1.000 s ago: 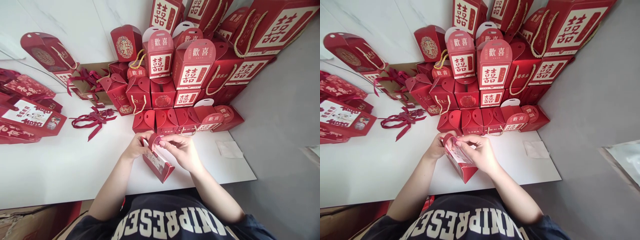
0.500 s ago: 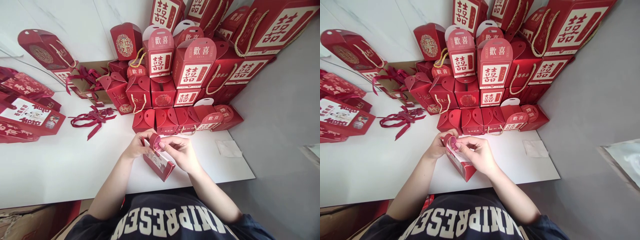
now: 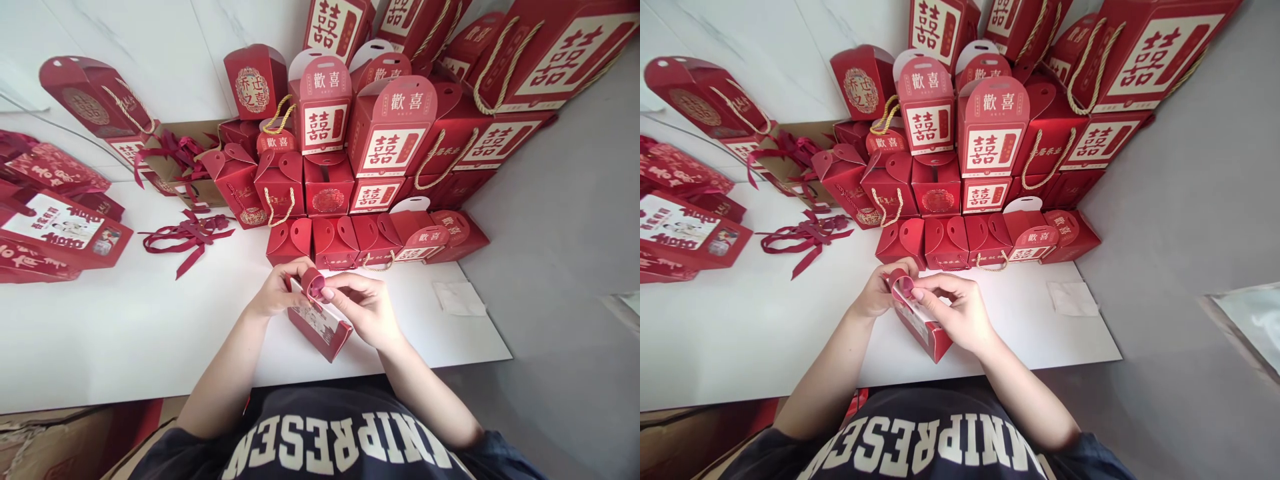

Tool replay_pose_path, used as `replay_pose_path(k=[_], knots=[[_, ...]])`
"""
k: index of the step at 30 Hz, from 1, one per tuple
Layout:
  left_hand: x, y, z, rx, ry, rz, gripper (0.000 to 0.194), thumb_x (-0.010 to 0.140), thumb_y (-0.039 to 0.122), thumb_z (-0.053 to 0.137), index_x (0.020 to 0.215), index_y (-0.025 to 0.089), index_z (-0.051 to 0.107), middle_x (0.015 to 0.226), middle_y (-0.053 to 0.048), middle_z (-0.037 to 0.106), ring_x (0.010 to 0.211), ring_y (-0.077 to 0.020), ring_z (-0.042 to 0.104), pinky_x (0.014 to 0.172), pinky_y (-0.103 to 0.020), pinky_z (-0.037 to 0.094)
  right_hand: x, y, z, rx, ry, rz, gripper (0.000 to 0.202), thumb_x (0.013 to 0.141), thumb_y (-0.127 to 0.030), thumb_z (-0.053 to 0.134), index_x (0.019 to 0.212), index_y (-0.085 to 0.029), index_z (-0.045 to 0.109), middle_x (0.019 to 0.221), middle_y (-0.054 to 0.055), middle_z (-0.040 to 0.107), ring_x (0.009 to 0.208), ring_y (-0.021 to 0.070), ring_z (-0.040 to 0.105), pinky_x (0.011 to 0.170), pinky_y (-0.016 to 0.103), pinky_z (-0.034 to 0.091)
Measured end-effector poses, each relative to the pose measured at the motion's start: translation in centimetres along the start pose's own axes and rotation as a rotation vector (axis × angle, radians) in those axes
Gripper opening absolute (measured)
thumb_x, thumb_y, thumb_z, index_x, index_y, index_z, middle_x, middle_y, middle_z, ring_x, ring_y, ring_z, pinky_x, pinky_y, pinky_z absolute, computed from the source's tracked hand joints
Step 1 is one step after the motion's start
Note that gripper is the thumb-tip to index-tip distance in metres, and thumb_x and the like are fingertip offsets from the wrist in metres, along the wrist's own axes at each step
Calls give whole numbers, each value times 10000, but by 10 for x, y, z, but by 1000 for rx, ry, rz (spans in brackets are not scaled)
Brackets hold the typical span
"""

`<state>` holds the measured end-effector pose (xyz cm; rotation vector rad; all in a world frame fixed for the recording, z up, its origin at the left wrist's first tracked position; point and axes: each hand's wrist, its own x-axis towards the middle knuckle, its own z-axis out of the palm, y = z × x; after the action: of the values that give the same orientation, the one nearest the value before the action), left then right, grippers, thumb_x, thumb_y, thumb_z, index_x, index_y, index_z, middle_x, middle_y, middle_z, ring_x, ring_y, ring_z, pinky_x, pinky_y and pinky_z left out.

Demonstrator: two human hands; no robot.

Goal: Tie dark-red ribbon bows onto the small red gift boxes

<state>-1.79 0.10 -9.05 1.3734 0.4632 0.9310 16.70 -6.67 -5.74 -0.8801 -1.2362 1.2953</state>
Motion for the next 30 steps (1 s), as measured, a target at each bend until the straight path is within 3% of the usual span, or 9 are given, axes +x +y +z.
replay_pose_path(k=[9, 24, 30], knots=[[0, 1, 2, 56, 8, 55, 392, 624, 423, 885, 675, 127, 632, 804, -42, 603, 710, -141, 571, 655, -260, 434, -2, 5, -8, 20, -52, 5, 112, 866, -317, 721, 919, -218, 728, 864, 31, 739, 776, 149, 684, 750, 290, 565], [0, 3, 3, 40, 0, 53, 395, 633, 430, 879, 688, 126, 633, 787, -32, 584, 691, -134, 556, 655, -255, 427, -3, 8, -1, 45, 23, 4, 69, 884, -262, 705, 921, -231, 753, 851, 22, 749, 776, 145, 688, 770, 279, 559], [0, 2, 4, 14, -11, 41, 373, 639, 412, 878, 705, 129, 645, 818, -38, 588, 686, -132, 555, 634, -254, 422, -5, 5, -1, 52, -5, -39, 90, 896, -236, 689, 953, -254, 756, 862, 15, 748, 791, 144, 690, 778, 280, 555]])
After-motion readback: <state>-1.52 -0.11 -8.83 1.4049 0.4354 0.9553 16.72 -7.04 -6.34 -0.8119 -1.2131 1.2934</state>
